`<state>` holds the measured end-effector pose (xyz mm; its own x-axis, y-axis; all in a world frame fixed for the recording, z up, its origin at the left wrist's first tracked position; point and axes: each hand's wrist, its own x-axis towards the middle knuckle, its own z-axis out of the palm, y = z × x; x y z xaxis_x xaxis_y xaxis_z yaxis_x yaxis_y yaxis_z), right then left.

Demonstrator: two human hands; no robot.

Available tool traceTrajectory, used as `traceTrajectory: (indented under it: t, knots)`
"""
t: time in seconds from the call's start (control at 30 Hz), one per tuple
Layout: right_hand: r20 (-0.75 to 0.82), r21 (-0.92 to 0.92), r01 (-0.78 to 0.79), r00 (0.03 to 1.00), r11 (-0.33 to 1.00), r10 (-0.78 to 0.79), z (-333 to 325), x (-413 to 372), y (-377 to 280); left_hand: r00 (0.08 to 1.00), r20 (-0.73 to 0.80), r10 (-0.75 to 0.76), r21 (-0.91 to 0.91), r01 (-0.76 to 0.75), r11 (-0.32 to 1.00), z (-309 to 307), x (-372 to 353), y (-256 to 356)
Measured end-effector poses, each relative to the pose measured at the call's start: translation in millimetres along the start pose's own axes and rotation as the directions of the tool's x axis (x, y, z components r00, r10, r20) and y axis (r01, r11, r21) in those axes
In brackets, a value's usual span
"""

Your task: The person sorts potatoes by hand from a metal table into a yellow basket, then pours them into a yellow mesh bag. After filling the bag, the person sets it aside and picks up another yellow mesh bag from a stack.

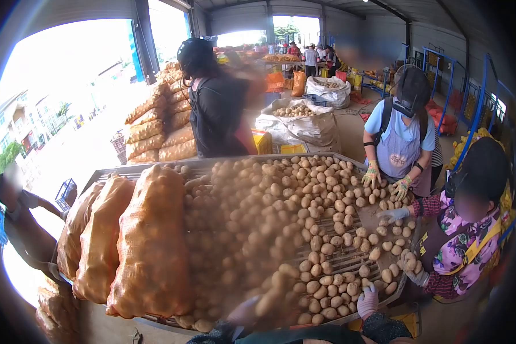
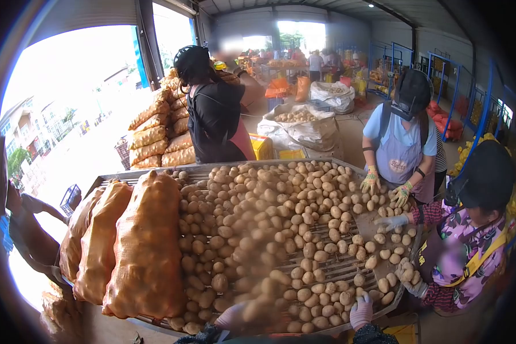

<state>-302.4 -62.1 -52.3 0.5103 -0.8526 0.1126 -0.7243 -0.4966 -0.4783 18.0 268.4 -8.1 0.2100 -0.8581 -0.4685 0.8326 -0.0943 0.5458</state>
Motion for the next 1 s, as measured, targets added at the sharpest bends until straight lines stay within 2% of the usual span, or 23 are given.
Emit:
traceTrajectory:
  t: [0.03, 0.17, 0.2, 0.23, 0.27, 0.3, 0.33, 0.37, 0.43, 0.47, 0.5, 0.53, 0.57, 0.63, 0.67, 0.7, 0.77, 0.8, 0.83, 0.87, 0.9, 0.93, 1.0]
  knots:
    - [-0.007, -0.008, 0.003, 1.000, 1.000, -0.004, 1, 0, 1, 0.999, -0.010, 0.047, 0.125, -0.046, 0.991, -3, 2, -1]
    - [-0.021, -0.006, 0.055, 0.998, 0.998, -0.055, -3, 3, -4, 0.833, 0.551, -0.050, -0.426, 0.332, 0.842, -44, 16, -8]
    - [-0.022, -0.009, 0.068, 0.997, 0.998, -0.069, -3, 6, -5, 0.992, -0.022, -0.122, -0.134, 0.118, 0.984, -43, 19, -17]
    - [-0.026, -0.020, 0.056, 0.998, 0.998, -0.056, -6, 2, -2, 0.988, -0.102, -0.112, -0.240, 0.084, 0.967, 32, -10, 13]
    - [-0.041, -0.027, 0.067, 0.997, 0.997, -0.068, -6, 0, -1, 0.999, -0.030, 0.038, 0.409, -0.022, 0.912, 34, -10, 15]
    - [-0.069, -0.038, 0.069, 0.995, 0.997, -0.071, -6, 3, -1, 0.977, 0.185, 0.104, 0.860, -0.212, 0.464, 29, -5, 26]
    - [-0.075, -0.033, 0.051, 0.996, 0.998, -0.053, -8, 1, -1, 0.988, 0.149, 0.045, 0.482, -0.112, 0.869, 14, 4, 10]
    - [-0.081, -0.023, 0.046, 0.996, 0.999, -0.048, -9, 1, -1, 0.994, 0.112, -0.015, -0.049, 0.021, 0.999, -2, 13, -5]
    - [-0.091, -0.008, 0.038, 0.995, 0.999, -0.039, -6, 2, 2, 0.999, 0.015, -0.042, 0.103, 0.040, 0.994, -54, 30, -25]
    - [-0.086, -0.011, 0.033, 0.996, 0.999, -0.034, -4, 3, 4, 0.998, 0.055, 0.040, 0.354, -0.057, 0.934, -37, 26, -19]
    - [-0.080, -0.013, 0.036, 0.996, 0.999, -0.037, -4, 5, 4, 0.988, 0.094, 0.121, 0.576, -0.154, 0.803, -19, 22, -13]
    - [-0.072, -0.011, 0.021, 0.997, 1.000, -0.022, -9, 5, -1, 0.950, 0.191, 0.247, 0.792, -0.298, 0.533, -12, 25, -12]
    - [-0.052, -0.025, 0.018, 0.998, 1.000, -0.019, -5, 5, 3, 0.956, 0.197, 0.218, 0.920, -0.257, 0.296, 28, 18, 4]
    - [-0.044, -0.029, -0.009, 0.999, 1.000, 0.008, -5, 5, 3, 0.965, 0.208, 0.160, 0.952, -0.163, -0.258, 109, 3, 36]
    - [-0.049, -0.025, -0.001, 0.999, 1.000, -0.001, -3, 5, 3, 0.972, 0.209, 0.110, 0.912, -0.153, -0.380, 130, -4, 45]
    - [-0.049, -0.020, 0.009, 0.999, 1.000, -0.010, -1, 6, 5, 0.977, 0.163, 0.134, 0.985, -0.154, -0.077, 77, 14, 26]
    - [-0.070, 0.002, -0.002, 0.998, 1.000, 0.003, 1, 6, 6, 0.981, 0.070, 0.181, 0.819, -0.160, 0.551, -27, 48, -13]
    - [-0.102, 0.025, -0.003, 0.995, 1.000, 0.005, 2, 7, 4, 0.960, 0.093, 0.265, 0.818, -0.225, 0.530, -35, 54, -17]
    - [-0.120, 0.031, -0.007, 0.993, 0.999, 0.010, 9, 8, 10, 0.931, 0.120, 0.345, 0.899, -0.249, 0.361, -13, 37, -14]
    - [-0.155, 0.035, -0.006, 0.988, 0.999, 0.011, 5, 9, 5, 0.895, 0.146, 0.422, 0.954, -0.240, 0.180, 29, 19, -5]
    - [-0.087, 0.068, -0.051, 0.995, 0.996, 0.057, 2, 9, 3, 0.858, 0.230, 0.459, 0.971, -0.170, -0.168, 68, 13, 5]
    - [-0.120, 0.071, -0.033, 0.992, 0.997, 0.041, 4, 9, 3, 0.894, 0.104, 0.435, 0.974, -0.180, 0.137, 81, 8, 6]
    - [-0.145, 0.025, 0.039, 0.989, 0.999, -0.035, 10, 13, 10, 0.919, 0.168, 0.356, 0.974, -0.100, -0.203, 47, 12, 0]
